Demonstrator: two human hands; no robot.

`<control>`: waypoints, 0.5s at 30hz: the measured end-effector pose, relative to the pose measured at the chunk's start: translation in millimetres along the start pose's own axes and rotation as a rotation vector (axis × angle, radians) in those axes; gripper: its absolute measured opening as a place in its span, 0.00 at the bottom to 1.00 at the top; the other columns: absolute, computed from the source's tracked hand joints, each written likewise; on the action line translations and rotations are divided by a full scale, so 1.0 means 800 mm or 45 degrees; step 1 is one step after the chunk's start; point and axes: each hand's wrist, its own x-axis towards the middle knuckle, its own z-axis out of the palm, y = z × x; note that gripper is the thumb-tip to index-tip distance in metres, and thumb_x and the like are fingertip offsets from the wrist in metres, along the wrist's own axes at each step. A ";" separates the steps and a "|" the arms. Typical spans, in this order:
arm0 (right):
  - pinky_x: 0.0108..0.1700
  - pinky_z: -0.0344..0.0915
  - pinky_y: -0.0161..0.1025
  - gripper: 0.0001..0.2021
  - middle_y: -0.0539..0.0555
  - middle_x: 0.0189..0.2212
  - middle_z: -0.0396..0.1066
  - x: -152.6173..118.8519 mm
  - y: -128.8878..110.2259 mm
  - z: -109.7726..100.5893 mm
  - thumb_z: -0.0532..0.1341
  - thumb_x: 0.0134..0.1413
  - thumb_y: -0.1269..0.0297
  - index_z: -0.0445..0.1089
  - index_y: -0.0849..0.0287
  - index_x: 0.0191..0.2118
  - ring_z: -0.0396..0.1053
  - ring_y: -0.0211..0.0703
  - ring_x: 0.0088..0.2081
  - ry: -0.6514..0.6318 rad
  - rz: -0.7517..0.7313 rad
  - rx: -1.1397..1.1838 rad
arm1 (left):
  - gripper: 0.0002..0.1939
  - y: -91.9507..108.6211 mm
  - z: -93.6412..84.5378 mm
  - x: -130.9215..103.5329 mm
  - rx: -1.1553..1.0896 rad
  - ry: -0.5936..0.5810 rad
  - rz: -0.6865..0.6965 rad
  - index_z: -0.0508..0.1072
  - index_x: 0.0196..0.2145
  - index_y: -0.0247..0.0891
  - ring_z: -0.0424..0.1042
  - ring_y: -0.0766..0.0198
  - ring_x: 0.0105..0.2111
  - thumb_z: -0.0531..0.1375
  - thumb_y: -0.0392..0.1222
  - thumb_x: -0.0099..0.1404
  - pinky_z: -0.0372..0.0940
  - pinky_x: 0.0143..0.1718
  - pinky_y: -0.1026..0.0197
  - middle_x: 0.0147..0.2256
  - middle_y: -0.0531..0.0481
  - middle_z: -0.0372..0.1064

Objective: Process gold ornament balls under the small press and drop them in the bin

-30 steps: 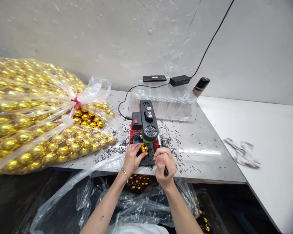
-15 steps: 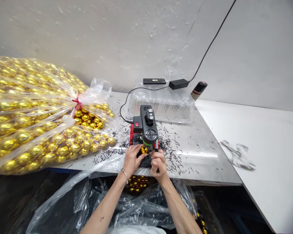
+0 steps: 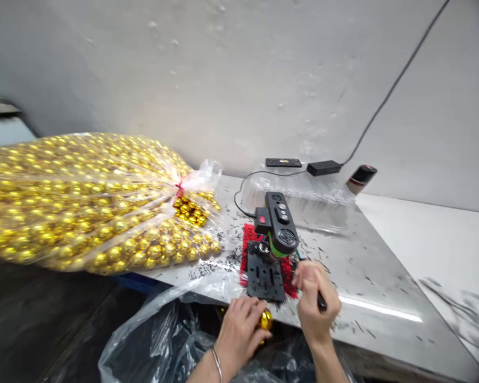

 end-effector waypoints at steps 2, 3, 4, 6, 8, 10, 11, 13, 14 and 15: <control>0.29 0.57 0.37 0.14 0.50 0.24 0.62 -0.007 0.007 0.003 0.52 0.61 0.71 0.59 0.58 0.23 0.61 0.37 0.27 0.036 -0.003 0.022 | 0.28 -0.005 -0.005 -0.003 0.042 0.026 0.013 0.67 0.54 0.40 0.71 0.51 0.43 0.61 0.55 0.60 0.68 0.41 0.48 0.45 0.39 0.71; 0.29 0.57 0.38 0.15 0.50 0.24 0.62 -0.009 0.010 0.005 0.52 0.61 0.71 0.59 0.58 0.22 0.62 0.38 0.27 0.047 -0.001 0.033 | 0.26 -0.013 -0.011 0.004 0.069 0.081 -0.013 0.67 0.54 0.41 0.71 0.51 0.44 0.60 0.55 0.62 0.68 0.43 0.48 0.46 0.39 0.71; 0.28 0.57 0.38 0.15 0.50 0.24 0.62 -0.011 0.011 0.006 0.52 0.61 0.71 0.59 0.58 0.22 0.62 0.38 0.27 0.052 0.001 0.041 | 0.23 -0.026 -0.021 0.018 0.101 0.158 -0.067 0.67 0.54 0.41 0.70 0.51 0.46 0.57 0.52 0.64 0.67 0.46 0.47 0.47 0.39 0.70; 0.29 0.57 0.38 0.15 0.50 0.23 0.62 -0.013 0.013 0.007 0.52 0.61 0.71 0.59 0.58 0.22 0.62 0.38 0.27 0.055 -0.005 0.051 | 0.16 -0.060 -0.046 0.058 0.184 0.342 -0.249 0.69 0.52 0.41 0.67 0.51 0.50 0.52 0.43 0.69 0.62 0.52 0.45 0.49 0.40 0.69; 0.28 0.57 0.38 0.15 0.50 0.23 0.61 -0.014 0.014 0.007 0.52 0.60 0.71 0.58 0.58 0.22 0.61 0.38 0.27 0.055 -0.021 0.052 | 0.14 -0.102 -0.075 0.106 0.277 0.424 -0.511 0.71 0.49 0.37 0.63 0.48 0.53 0.52 0.39 0.68 0.58 0.55 0.44 0.50 0.38 0.67; 0.28 0.57 0.37 0.15 0.50 0.24 0.61 -0.015 0.015 0.007 0.52 0.60 0.72 0.58 0.58 0.22 0.61 0.37 0.27 0.060 -0.026 0.050 | 0.12 -0.142 -0.099 0.149 0.332 0.386 -0.688 0.73 0.44 0.33 0.63 0.45 0.52 0.53 0.35 0.65 0.56 0.55 0.42 0.46 0.36 0.68; 0.28 0.57 0.37 0.15 0.50 0.24 0.61 -0.016 0.016 0.007 0.52 0.60 0.72 0.58 0.58 0.22 0.61 0.37 0.27 0.061 -0.026 0.049 | 0.11 -0.160 -0.107 0.165 0.334 0.375 -0.717 0.73 0.42 0.31 0.63 0.45 0.51 0.54 0.33 0.64 0.56 0.54 0.42 0.43 0.36 0.69; 0.28 0.57 0.37 0.14 0.51 0.24 0.61 -0.018 0.018 0.008 0.52 0.60 0.73 0.59 0.58 0.22 0.61 0.38 0.27 0.063 -0.028 0.049 | 0.08 -0.188 -0.115 0.186 0.327 0.328 -0.759 0.74 0.35 0.29 0.65 0.45 0.48 0.54 0.29 0.62 0.57 0.52 0.42 0.36 0.37 0.69; 0.28 0.58 0.38 0.14 0.51 0.24 0.61 -0.018 0.019 0.008 0.52 0.60 0.73 0.59 0.58 0.23 0.61 0.38 0.27 0.061 -0.032 0.050 | 0.08 -0.197 -0.116 0.192 0.321 0.299 -0.776 0.74 0.32 0.29 0.66 0.45 0.47 0.55 0.28 0.60 0.58 0.51 0.43 0.33 0.38 0.68; 0.28 0.58 0.38 0.14 0.51 0.24 0.61 -0.019 0.020 0.008 0.52 0.60 0.73 0.59 0.58 0.23 0.61 0.38 0.28 0.057 -0.036 0.052 | 0.07 -0.204 -0.115 0.194 0.315 0.269 -0.794 0.73 0.29 0.30 0.67 0.45 0.45 0.55 0.27 0.59 0.59 0.50 0.44 0.32 0.38 0.68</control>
